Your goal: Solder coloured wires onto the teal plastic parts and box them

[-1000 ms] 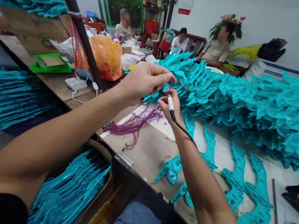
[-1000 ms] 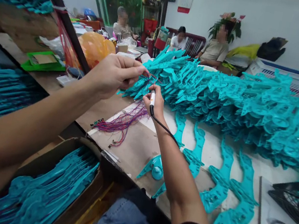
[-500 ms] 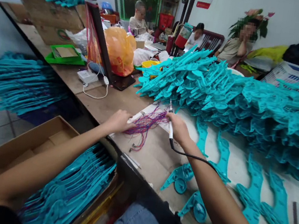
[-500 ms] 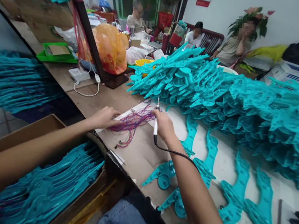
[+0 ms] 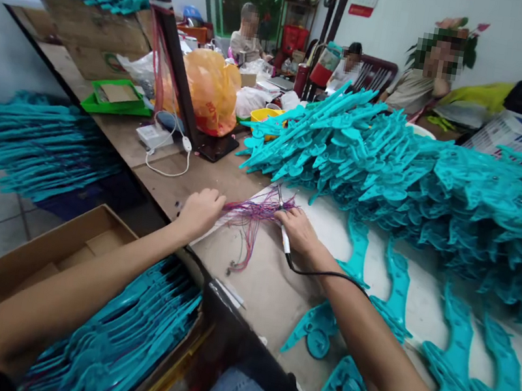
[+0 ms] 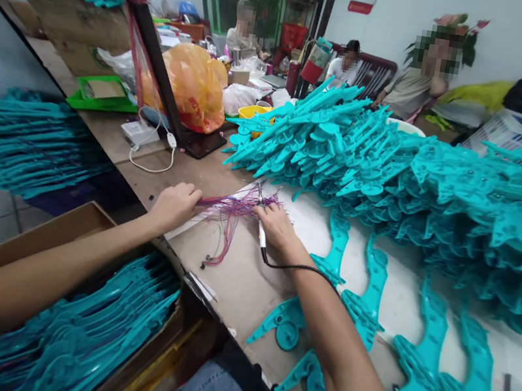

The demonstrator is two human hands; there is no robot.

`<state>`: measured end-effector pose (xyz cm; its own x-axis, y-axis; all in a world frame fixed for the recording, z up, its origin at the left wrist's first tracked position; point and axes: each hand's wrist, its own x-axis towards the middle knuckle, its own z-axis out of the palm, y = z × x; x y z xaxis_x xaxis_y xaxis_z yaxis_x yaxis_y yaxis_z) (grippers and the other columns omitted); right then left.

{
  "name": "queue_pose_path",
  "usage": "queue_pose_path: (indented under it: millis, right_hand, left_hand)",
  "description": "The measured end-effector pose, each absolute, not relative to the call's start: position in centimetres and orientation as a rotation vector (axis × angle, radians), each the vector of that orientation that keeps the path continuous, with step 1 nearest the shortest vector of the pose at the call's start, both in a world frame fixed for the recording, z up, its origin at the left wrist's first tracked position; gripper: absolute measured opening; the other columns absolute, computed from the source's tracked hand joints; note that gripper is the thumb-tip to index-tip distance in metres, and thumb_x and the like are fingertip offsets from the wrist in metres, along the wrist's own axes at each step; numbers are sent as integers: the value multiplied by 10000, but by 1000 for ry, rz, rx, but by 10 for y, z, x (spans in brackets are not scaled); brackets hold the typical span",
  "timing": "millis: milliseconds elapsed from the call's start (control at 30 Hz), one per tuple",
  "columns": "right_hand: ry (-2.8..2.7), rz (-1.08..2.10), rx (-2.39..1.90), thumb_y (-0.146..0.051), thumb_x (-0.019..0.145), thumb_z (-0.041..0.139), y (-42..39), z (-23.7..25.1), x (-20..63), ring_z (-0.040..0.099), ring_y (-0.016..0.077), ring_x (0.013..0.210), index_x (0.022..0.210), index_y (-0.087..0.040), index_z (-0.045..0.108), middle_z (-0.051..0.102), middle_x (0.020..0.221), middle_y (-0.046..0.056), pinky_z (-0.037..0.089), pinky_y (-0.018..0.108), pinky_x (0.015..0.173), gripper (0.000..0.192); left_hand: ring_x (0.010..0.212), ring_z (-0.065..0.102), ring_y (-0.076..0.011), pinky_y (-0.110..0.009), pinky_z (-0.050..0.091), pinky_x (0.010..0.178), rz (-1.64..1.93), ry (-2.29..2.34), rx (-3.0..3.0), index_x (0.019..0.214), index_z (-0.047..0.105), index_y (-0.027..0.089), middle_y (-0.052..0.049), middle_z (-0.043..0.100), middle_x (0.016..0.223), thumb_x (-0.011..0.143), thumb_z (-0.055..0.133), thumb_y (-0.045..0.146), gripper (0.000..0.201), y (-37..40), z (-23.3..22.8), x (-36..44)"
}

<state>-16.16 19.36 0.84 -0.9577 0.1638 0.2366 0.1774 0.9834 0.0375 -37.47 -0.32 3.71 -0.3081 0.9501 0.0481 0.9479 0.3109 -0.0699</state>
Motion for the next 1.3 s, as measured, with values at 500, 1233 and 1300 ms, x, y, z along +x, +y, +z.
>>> queue_pose_path:
  millis: [500,1233,1300]
  right_hand:
    - [-2517,162,-400,-206,926,436,173,14,-127,562,255,1144,1109,-214,576,653,1117,127,474,417,926,230]
    - [-2631,245,-331,-217,901,486,167,-3,-115,586,264,1011,1135,-199,526,626,1029,116,525,423,850,238]
    - [-2621,244,-329,-230,899,496,166,0,-114,575,276,1064,1143,-202,526,627,1046,117,518,441,888,247]
  left_hand:
    - [1156,499,-349,-455,399,940,-522,-2568,-1866,1334,488,133,-178,617,1220,867,565,520,611,36,38,-317]
    - [904,645,-281,-355,454,782,-193,-2738,-1886,795,697,195,-102,719,867,826,579,403,241,-9,36,-372]
    - [919,652,-287,-355,449,780,-125,-2739,-1894,767,690,196,-107,726,874,817,561,325,190,-15,31,-371]
